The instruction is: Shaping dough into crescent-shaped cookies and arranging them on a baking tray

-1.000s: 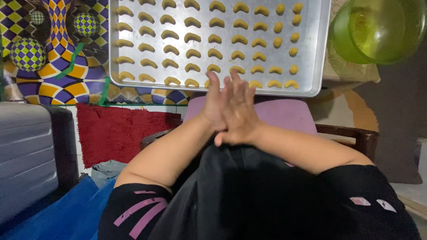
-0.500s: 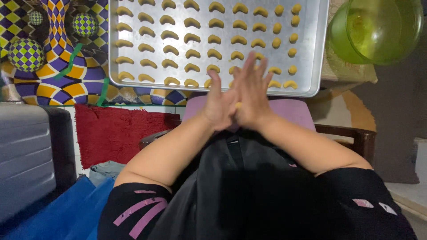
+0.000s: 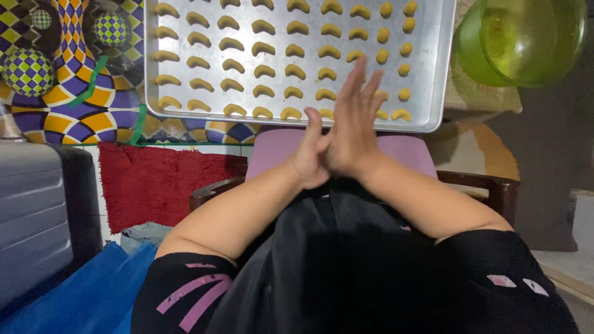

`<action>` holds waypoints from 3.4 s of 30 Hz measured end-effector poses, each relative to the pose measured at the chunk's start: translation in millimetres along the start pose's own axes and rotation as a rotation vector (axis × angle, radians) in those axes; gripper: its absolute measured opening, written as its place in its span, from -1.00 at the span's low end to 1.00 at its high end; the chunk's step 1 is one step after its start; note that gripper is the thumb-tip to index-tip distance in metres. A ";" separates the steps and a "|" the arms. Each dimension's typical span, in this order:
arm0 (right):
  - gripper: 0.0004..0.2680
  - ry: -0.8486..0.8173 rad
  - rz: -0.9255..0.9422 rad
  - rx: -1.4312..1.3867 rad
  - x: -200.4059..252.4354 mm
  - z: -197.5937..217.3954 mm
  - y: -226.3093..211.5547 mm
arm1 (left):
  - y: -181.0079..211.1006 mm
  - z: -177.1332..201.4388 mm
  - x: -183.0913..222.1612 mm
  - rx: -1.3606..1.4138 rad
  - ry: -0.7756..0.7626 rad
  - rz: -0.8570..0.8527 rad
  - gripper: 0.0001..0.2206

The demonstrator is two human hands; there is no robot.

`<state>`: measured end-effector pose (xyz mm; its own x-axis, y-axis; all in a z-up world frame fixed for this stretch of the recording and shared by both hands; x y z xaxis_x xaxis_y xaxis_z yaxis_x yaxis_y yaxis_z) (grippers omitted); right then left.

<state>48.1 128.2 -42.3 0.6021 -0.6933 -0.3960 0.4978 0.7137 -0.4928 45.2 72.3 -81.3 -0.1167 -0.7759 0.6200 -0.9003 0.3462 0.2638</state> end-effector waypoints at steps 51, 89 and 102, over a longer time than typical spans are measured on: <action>-0.06 -0.051 0.130 -0.062 27.9 -19.7 -5.3 | 49.7 -26.2 13.9 -0.097 -0.274 -0.484 -0.13; -0.07 -0.129 0.221 -0.041 45.2 -28.7 -11.1 | 0.2 25.7 -31.0 0.035 -0.061 -0.127 -0.07; 0.06 -0.107 0.169 -0.133 44.9 10.0 12.7 | -0.1 -32.7 -30.3 0.182 -0.144 -0.087 -0.08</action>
<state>87.6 107.1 -58.5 0.7364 -0.5455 -0.4002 0.3022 0.7945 -0.5268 62.6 113.0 -75.9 -0.0824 -0.8700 0.4861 -0.9688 0.1844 0.1658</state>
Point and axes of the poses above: each hand's wrist, its own x-axis away from the middle knuckle, its own z-axis out of the back of the hand, y = z × x, the point moved 9 cm from there along -x, towards the middle knuckle, and after that the axes turned 13 degrees about y, right-handed, at the moved point
